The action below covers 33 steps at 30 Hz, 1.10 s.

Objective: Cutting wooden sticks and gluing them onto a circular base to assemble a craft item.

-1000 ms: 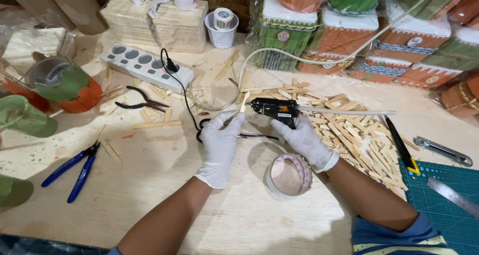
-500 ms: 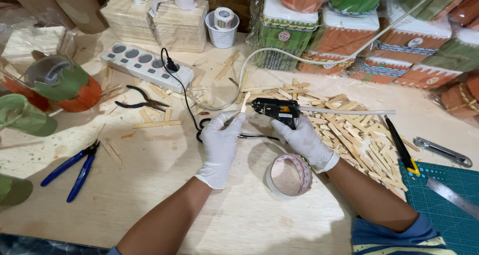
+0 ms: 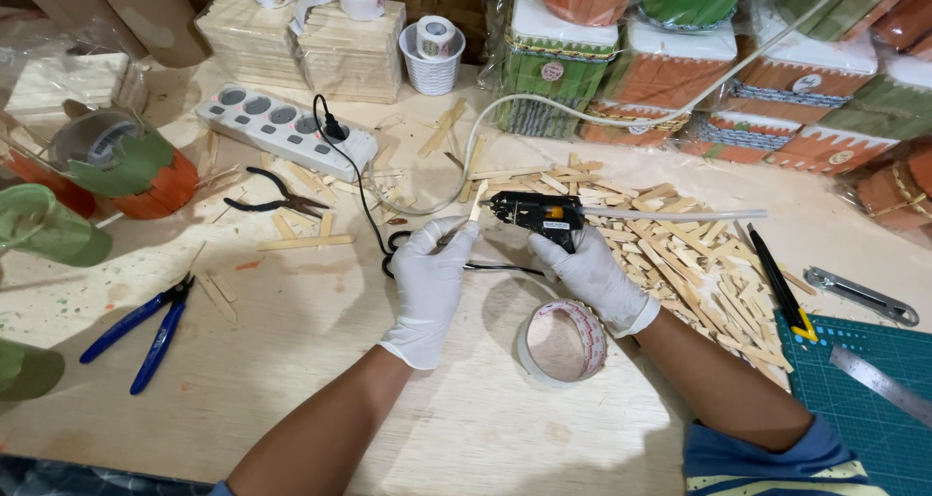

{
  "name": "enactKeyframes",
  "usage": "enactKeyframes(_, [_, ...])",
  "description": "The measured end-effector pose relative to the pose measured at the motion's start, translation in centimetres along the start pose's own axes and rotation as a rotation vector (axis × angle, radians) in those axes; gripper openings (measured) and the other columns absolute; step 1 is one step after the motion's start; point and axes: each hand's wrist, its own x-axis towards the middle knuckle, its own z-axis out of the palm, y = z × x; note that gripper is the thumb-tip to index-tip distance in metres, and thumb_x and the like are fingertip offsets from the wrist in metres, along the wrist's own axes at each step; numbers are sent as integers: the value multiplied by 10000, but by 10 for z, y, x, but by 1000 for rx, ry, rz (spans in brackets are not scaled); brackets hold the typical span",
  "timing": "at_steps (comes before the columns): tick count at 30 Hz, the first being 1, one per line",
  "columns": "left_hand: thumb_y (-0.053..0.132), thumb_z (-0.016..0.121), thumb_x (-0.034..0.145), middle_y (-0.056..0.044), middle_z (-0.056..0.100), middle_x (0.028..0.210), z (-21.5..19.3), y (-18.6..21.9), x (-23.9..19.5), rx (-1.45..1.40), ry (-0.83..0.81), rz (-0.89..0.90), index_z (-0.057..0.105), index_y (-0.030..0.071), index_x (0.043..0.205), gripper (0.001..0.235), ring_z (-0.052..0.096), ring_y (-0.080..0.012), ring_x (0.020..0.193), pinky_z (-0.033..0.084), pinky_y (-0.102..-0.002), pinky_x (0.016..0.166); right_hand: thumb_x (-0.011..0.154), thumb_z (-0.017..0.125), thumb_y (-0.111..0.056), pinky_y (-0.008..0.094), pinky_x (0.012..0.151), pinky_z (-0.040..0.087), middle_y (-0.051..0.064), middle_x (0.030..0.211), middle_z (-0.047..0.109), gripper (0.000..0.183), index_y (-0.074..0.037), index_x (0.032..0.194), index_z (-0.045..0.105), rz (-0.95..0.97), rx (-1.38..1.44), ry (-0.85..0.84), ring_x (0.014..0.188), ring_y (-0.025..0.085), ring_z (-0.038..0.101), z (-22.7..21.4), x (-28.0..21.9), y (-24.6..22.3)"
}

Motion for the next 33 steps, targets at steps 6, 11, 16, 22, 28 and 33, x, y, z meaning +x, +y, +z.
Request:
enactKeyframes(6, [87,894,712,-68,788,812,0,-4,1,-9,-4,16,846,165,895,204,717,-131,800,573,-314,805,937,739,-130,207,459,398,47,428,525,351,-92,608,623,-10,45,-10,398,106,496,-1,7,13])
enactKeyframes(11, [80,894,714,-79,790,821,1,-1,-2,-23,-6,29,846,147,906,208,713,-131,805,572,-322,806,937,741,-128,205,458,403,32,443,528,352,-110,606,623,6,65,-9,405,96,503,-2,5,16])
enactKeyframes(16, [99,896,719,-79,793,838,1,-8,-1,0,-9,41,846,163,909,206,722,-146,826,566,-336,812,939,745,-149,199,448,398,35,430,540,368,-103,591,638,0,24,-14,401,81,496,-2,9,27])
enactKeyframes(22, [91,900,718,-61,797,836,1,-8,1,-3,-9,51,845,157,911,212,715,-128,820,560,-316,824,937,751,-169,204,471,398,30,423,528,388,-115,571,631,4,-1,-12,409,83,473,1,6,17])
enactKeyframes(28, [86,894,726,-67,795,832,1,-2,-1,-1,-2,54,844,159,908,203,705,-126,808,559,-326,814,927,768,-204,212,470,394,33,413,526,399,-123,558,639,1,-31,-2,409,85,452,0,5,11])
enactKeyframes(33, [103,899,712,-43,777,786,4,-11,4,6,5,46,844,172,890,198,665,-96,740,547,-271,749,892,795,-170,187,470,412,31,467,579,272,-100,652,687,21,-34,32,429,75,501,6,-2,-20])
